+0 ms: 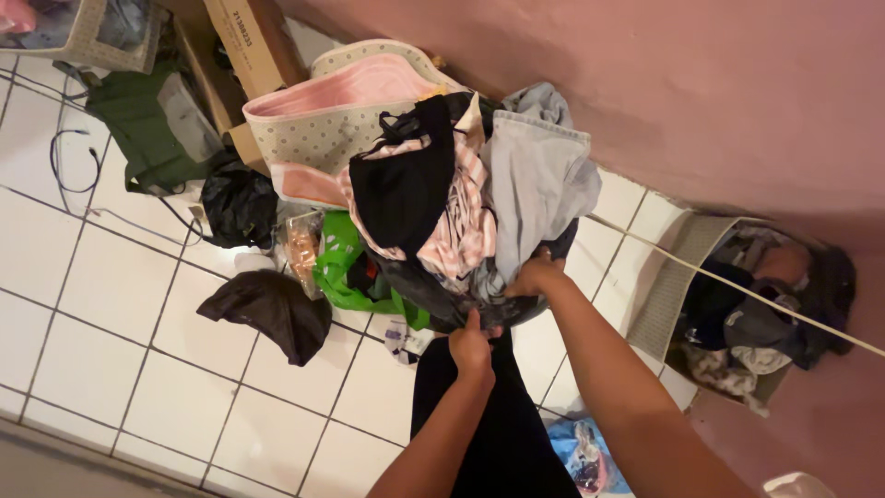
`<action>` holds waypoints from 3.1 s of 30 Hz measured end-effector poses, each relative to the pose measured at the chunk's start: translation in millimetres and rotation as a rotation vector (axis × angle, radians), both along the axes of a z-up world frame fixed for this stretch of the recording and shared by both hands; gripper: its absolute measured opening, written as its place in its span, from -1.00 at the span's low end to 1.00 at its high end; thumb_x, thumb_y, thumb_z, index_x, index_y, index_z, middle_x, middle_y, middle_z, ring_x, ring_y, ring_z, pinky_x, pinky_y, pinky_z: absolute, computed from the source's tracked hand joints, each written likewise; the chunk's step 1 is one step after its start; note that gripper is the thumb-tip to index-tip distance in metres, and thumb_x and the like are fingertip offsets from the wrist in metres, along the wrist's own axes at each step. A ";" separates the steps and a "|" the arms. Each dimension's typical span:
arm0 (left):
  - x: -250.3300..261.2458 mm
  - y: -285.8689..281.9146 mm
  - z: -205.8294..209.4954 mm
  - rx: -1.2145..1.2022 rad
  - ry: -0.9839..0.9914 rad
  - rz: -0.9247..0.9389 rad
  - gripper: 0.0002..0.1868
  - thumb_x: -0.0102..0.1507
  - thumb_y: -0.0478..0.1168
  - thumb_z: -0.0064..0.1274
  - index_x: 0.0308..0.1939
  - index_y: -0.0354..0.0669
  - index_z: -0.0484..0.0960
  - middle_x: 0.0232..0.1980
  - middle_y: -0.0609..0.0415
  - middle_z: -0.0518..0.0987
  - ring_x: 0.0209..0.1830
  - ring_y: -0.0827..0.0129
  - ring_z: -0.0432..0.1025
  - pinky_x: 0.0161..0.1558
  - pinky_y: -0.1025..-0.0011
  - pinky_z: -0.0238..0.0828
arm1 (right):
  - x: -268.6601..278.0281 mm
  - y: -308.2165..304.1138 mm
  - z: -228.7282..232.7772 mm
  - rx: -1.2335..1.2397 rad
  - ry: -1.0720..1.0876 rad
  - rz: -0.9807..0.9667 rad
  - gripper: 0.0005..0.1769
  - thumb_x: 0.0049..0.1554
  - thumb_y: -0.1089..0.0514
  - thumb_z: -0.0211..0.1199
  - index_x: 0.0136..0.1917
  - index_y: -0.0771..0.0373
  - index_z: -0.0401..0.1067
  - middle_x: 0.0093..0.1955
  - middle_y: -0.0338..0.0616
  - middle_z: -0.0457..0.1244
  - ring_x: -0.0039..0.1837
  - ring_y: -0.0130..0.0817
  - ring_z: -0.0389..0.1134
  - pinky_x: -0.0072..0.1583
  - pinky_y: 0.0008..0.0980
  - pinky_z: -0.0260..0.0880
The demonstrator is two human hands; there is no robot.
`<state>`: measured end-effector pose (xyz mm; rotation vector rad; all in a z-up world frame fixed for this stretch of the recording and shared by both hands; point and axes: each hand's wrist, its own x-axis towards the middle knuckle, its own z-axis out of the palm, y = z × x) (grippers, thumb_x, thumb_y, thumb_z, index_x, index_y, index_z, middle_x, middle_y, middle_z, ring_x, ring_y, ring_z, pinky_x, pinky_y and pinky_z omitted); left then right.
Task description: The person cleans hair tools and products by wiping a curling iron, small bottles, and other accessories with a tissue, and then puts items into bags.
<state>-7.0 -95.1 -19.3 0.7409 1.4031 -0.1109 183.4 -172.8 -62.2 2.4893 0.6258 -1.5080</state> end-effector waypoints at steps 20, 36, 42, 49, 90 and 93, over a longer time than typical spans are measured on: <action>160.1 44.9 71.4 1.628 -0.474 -1.414 -0.27 -0.04 -0.09 0.32 0.24 0.26 0.51 0.44 0.13 0.33 0.45 -0.08 0.13 0.12 -0.31 0.17 | -50.3 -59.4 19.7 0.692 -0.087 -1.084 -0.41 -0.05 0.42 0.15 0.27 0.26 0.53 -0.13 0.06 0.42 -0.17 -0.24 0.35 -0.09 -0.31 0.38; 89.4 47.4 11.2 1.061 -0.258 -1.647 -0.46 0.12 -0.36 0.14 0.19 -0.02 0.48 0.10 -0.14 0.56 0.10 -0.22 0.40 0.09 0.03 0.43 | -1.6 -116.3 -64.6 0.397 -0.161 -1.543 -0.71 0.04 0.18 0.45 -0.02 0.40 0.54 -0.18 -0.01 0.36 -0.12 -0.09 0.38 -0.14 -0.17 0.37; 92.3 50.7 49.7 1.235 -0.282 -1.641 -0.49 0.05 -0.25 0.25 0.09 -0.03 0.53 0.09 -0.06 0.59 0.12 -0.15 0.42 0.03 -0.05 0.39 | 41.9 -110.0 -65.8 0.613 0.333 -2.419 -0.74 0.19 0.16 0.08 -0.01 0.38 0.48 0.00 0.03 0.43 0.02 -0.06 0.47 0.09 -0.04 0.53; 227.0 29.5 102.8 1.725 -0.510 -1.513 -0.15 0.01 0.12 0.39 0.34 0.03 0.47 0.44 -0.04 0.41 0.53 0.00 0.17 0.47 -0.08 0.17 | -17.4 -63.4 19.6 1.028 -0.146 -1.922 -0.68 0.19 0.26 0.11 0.18 0.37 0.50 0.01 -0.03 0.40 0.02 -0.23 0.41 0.06 -0.33 0.44; 119.3 -0.9 -35.1 1.197 -0.155 -1.688 -0.67 0.07 -0.08 0.21 -0.09 0.01 0.74 -0.06 -0.05 0.69 0.00 0.07 0.58 0.04 0.15 0.50 | -57.7 -7.0 113.9 1.130 -0.448 -1.279 -0.82 0.16 0.30 0.14 -0.01 0.40 0.51 -0.21 -0.19 0.36 -0.20 -0.48 0.32 -0.14 -0.47 0.30; 124.6 -6.5 -39.0 1.113 -0.195 -1.696 -0.64 0.08 0.00 0.23 -0.10 -0.02 0.76 -0.05 -0.07 0.72 0.00 0.08 0.61 0.06 0.17 0.51 | -46.4 -8.8 110.5 0.993 -0.634 -0.899 -0.73 0.16 0.28 0.16 0.09 0.43 0.51 -0.18 -0.16 0.38 -0.12 -0.49 0.34 -0.07 -0.50 0.33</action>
